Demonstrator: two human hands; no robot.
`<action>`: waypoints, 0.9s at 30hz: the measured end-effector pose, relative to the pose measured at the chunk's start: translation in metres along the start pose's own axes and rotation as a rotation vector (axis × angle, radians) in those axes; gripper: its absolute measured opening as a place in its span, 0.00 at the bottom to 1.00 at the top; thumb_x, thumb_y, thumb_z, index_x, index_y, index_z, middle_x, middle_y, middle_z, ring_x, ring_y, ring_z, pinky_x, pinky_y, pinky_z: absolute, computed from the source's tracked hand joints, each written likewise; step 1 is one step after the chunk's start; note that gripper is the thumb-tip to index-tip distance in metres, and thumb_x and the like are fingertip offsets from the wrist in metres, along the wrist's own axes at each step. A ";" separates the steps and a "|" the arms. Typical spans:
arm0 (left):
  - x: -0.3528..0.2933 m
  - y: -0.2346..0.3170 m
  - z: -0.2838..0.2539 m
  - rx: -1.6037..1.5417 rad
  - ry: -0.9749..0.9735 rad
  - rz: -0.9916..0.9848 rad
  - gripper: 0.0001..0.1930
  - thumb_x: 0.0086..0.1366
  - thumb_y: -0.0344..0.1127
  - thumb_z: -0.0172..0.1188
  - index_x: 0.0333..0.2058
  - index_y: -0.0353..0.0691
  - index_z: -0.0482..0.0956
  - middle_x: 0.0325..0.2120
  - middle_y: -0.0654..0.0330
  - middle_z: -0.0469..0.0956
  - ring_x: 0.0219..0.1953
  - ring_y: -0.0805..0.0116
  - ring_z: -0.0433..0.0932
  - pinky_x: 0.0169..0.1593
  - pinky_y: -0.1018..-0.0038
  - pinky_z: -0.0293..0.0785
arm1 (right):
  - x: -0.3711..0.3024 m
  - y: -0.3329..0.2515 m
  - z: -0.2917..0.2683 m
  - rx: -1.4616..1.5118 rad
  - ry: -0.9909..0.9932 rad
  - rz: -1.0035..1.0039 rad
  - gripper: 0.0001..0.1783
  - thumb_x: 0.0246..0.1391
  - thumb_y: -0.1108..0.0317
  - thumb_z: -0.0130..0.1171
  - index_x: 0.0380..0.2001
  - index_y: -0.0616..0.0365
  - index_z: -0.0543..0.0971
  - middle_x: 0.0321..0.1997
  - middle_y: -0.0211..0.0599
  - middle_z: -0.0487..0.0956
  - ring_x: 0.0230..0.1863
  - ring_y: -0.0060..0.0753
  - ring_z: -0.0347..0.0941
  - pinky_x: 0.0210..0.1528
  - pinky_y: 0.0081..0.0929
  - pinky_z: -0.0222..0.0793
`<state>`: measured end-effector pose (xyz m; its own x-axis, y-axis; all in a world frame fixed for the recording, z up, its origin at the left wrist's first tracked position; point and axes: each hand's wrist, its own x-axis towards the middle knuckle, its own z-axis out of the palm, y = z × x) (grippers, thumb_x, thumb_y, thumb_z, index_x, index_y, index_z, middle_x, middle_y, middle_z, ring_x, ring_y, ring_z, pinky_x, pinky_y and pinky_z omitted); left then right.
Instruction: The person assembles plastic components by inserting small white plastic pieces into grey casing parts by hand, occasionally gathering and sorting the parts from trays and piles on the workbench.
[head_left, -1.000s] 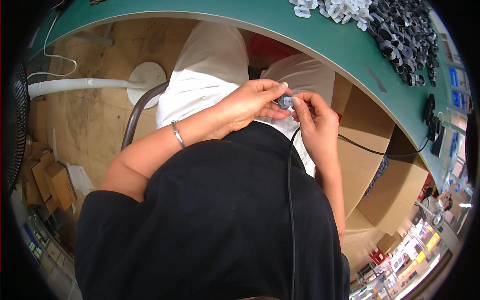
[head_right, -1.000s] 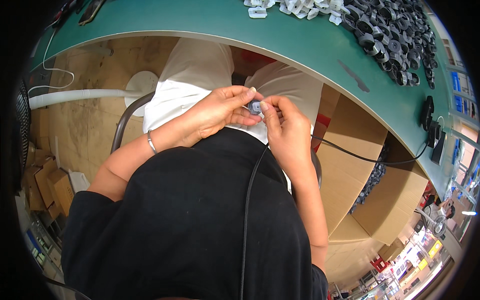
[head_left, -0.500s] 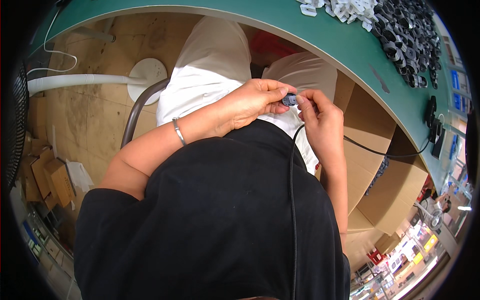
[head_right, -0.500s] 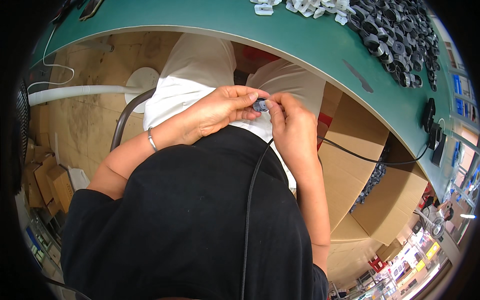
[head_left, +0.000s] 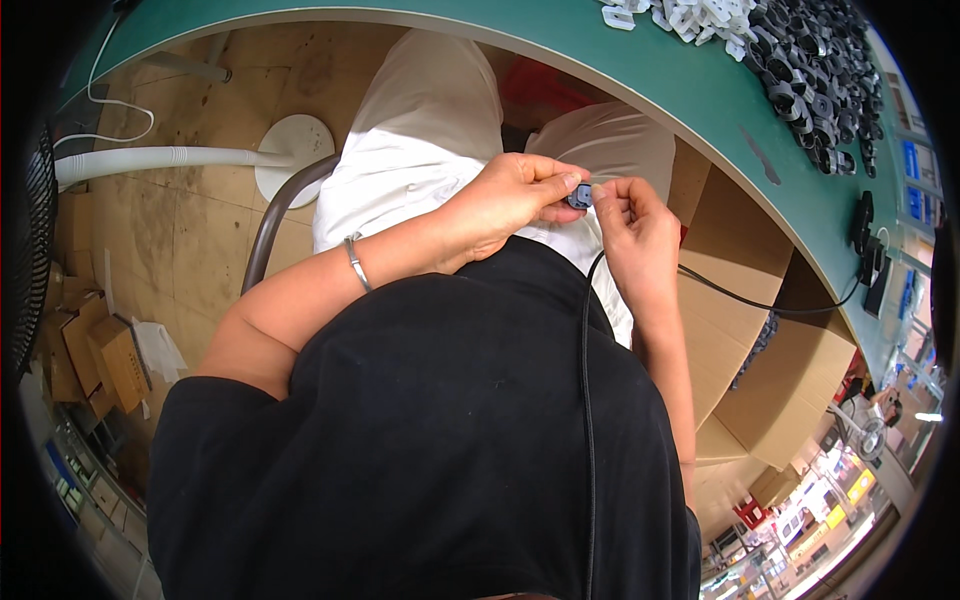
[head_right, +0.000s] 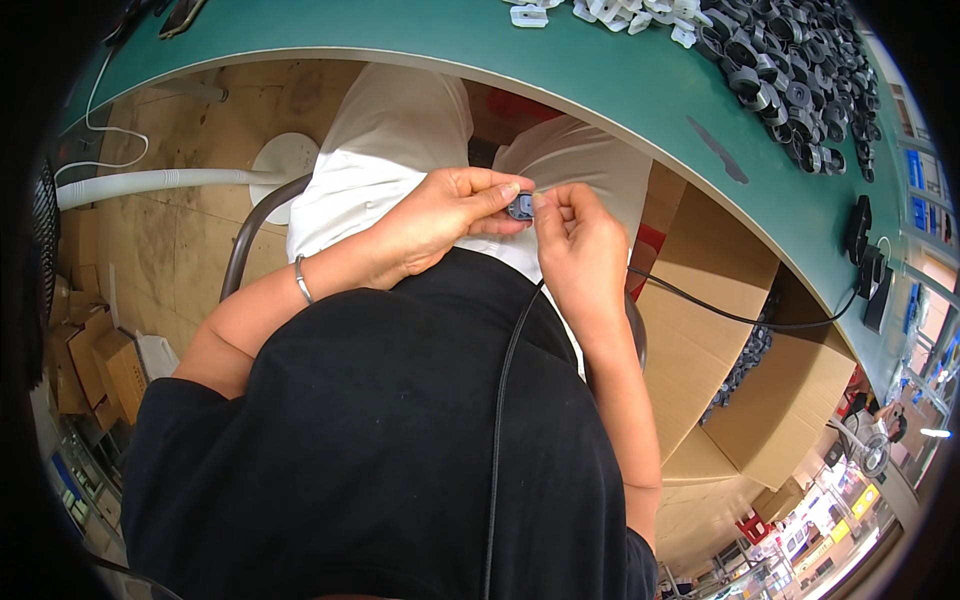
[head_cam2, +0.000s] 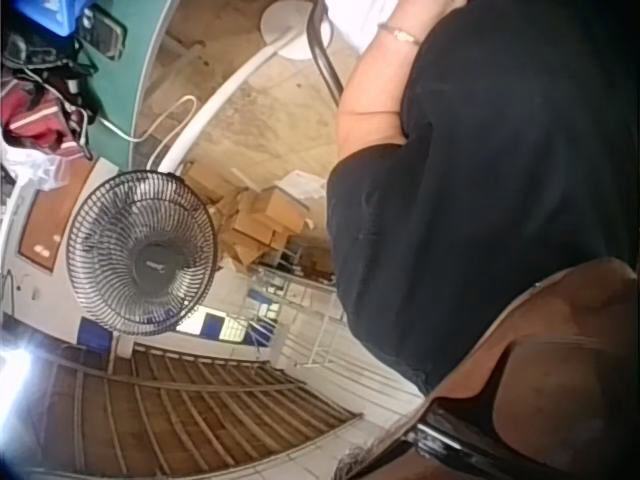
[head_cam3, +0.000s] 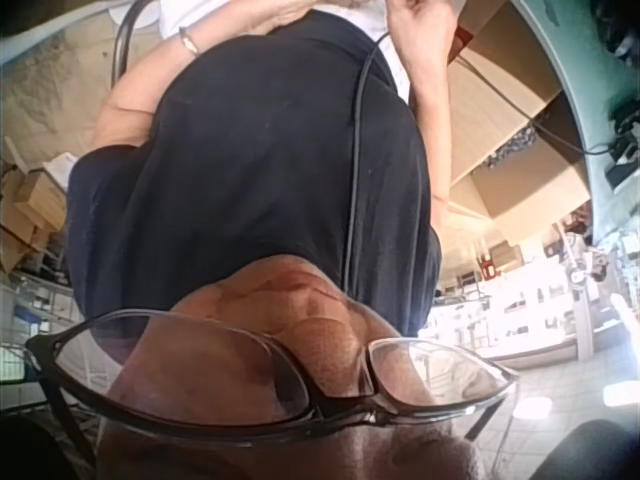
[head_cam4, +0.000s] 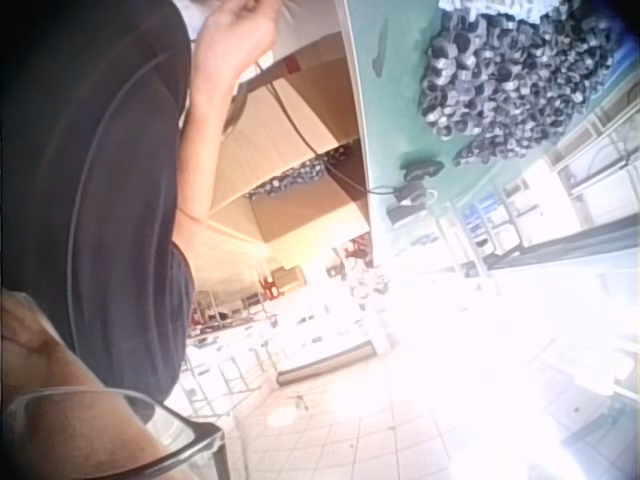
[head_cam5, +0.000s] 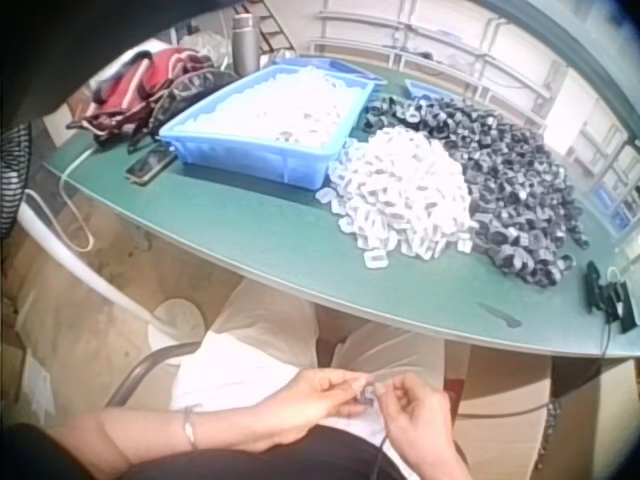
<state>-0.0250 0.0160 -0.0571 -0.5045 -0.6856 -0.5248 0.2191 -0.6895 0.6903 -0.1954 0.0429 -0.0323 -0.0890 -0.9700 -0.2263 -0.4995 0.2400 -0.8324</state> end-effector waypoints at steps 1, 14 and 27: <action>0.000 0.000 0.000 0.013 0.005 -0.001 0.21 0.73 0.40 0.54 0.56 0.30 0.73 0.48 0.54 0.76 0.46 0.69 0.80 0.53 0.78 0.76 | -0.001 0.000 0.001 -0.006 0.008 -0.019 0.08 0.60 0.70 0.60 0.33 0.66 0.79 0.25 0.24 0.75 0.25 0.11 0.63 0.28 0.15 0.61; -0.003 -0.001 -0.002 0.119 0.030 0.022 0.20 0.74 0.41 0.51 0.55 0.30 0.73 0.47 0.54 0.78 0.49 0.70 0.79 0.47 0.80 0.74 | 0.005 0.012 0.007 0.231 -0.029 0.052 0.09 0.59 0.69 0.62 0.34 0.65 0.78 0.26 0.27 0.78 0.25 0.14 0.69 0.27 0.16 0.65; 0.002 -0.011 -0.012 0.006 0.001 -0.056 0.20 0.69 0.40 0.59 0.52 0.32 0.70 0.41 0.55 0.77 0.41 0.71 0.80 0.48 0.77 0.77 | 0.007 0.029 0.001 0.426 -0.309 0.213 0.12 0.61 0.69 0.59 0.42 0.68 0.80 0.34 0.33 0.81 0.33 0.20 0.75 0.39 0.18 0.72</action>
<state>-0.0184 0.0197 -0.0721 -0.5150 -0.6461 -0.5633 0.1852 -0.7255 0.6628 -0.2097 0.0435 -0.0584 0.1386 -0.8575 -0.4954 -0.1004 0.4855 -0.8685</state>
